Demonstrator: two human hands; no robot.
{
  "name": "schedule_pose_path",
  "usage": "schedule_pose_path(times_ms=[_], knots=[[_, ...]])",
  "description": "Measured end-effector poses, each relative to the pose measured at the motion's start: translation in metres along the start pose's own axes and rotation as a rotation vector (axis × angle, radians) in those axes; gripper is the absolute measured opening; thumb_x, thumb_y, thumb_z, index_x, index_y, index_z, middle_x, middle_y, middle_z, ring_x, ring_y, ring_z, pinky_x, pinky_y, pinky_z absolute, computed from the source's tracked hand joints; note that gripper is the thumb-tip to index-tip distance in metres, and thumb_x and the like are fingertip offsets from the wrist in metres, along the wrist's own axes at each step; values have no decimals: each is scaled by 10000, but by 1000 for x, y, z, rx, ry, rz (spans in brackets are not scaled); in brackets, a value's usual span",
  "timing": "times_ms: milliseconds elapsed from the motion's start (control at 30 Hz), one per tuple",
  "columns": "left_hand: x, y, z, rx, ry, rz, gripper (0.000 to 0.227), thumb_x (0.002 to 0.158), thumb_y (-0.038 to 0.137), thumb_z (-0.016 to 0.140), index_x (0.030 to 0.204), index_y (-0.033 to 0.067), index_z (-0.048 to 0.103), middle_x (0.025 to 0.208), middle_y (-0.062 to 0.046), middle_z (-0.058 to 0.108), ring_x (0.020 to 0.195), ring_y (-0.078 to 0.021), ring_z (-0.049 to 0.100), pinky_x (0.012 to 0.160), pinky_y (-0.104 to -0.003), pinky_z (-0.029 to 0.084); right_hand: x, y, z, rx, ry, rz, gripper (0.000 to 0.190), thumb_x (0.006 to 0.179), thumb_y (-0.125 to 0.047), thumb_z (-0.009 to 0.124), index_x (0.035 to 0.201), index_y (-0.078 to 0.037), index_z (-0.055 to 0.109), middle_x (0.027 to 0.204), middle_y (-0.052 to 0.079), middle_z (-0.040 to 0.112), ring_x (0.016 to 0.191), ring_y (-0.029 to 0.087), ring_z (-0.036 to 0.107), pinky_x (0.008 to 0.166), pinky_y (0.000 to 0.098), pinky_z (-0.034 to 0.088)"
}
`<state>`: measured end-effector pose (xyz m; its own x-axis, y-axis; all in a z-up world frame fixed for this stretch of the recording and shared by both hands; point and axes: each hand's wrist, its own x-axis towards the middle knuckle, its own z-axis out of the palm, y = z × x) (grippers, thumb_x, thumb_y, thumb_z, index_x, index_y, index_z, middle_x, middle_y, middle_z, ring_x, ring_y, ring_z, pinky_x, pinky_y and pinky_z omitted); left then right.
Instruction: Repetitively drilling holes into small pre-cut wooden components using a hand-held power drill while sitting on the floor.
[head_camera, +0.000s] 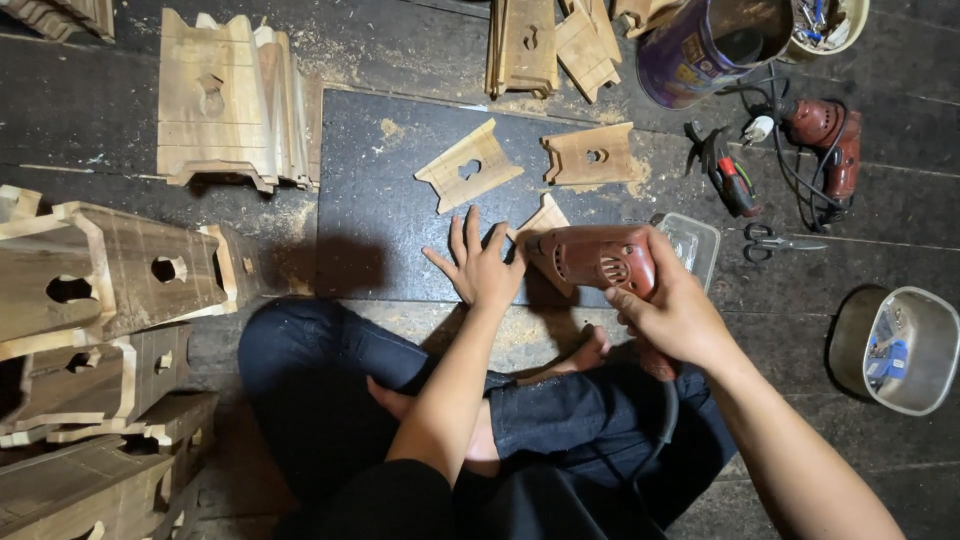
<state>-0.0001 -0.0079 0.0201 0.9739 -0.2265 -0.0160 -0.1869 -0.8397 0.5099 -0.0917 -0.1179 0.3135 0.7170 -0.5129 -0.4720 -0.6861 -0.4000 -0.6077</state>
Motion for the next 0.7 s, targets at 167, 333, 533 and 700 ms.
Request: schedule_pose_path(times_ms=[167, 333, 533, 700], knots=[[-3, 3, -18, -12, -150, 29, 625, 912, 620, 585, 1504, 425, 541, 1775, 29, 213, 1645, -305, 118, 1191, -822, -88, 1, -14, 6, -173, -25, 0, 836, 864, -188, 796, 1606, -235, 413, 841, 272, 742, 672, 397, 772, 677, 515, 631], [-4, 17, -50, 102, -415, 57, 784, 936, 708, 504, 1638, 403, 335, 1793, 95, 136, 1654, -323, -18, 1195, -792, -108, -1, -19, 8, -281, -72, -37, 873, 842, -257, 790, 1599, -290, 357, 1144, 362, 707, 1088, 597, 678, 989, 668, 528], [-8, 17, -53, 110, -425, 56, 785, 954, 690, 496, 1648, 367, 323, 1793, 98, 135, 1652, -342, -34, 1199, -793, -97, -3, -14, 6, -255, -61, -39, 833, 872, -248, 768, 1604, -286, 373, 1073, 355, 725, 966, 551, 727, 952, 627, 560], [-7, 18, -57, 88, -413, 64, 784, 955, 702, 469, 1645, 346, 361, 1788, 84, 176, 1651, -355, -18, 1179, -801, -116, -19, -15, 0, -212, -18, -22, 859, 845, -248, 778, 1612, -247, 391, 1196, 398, 684, 1150, 598, 656, 1026, 658, 502]])
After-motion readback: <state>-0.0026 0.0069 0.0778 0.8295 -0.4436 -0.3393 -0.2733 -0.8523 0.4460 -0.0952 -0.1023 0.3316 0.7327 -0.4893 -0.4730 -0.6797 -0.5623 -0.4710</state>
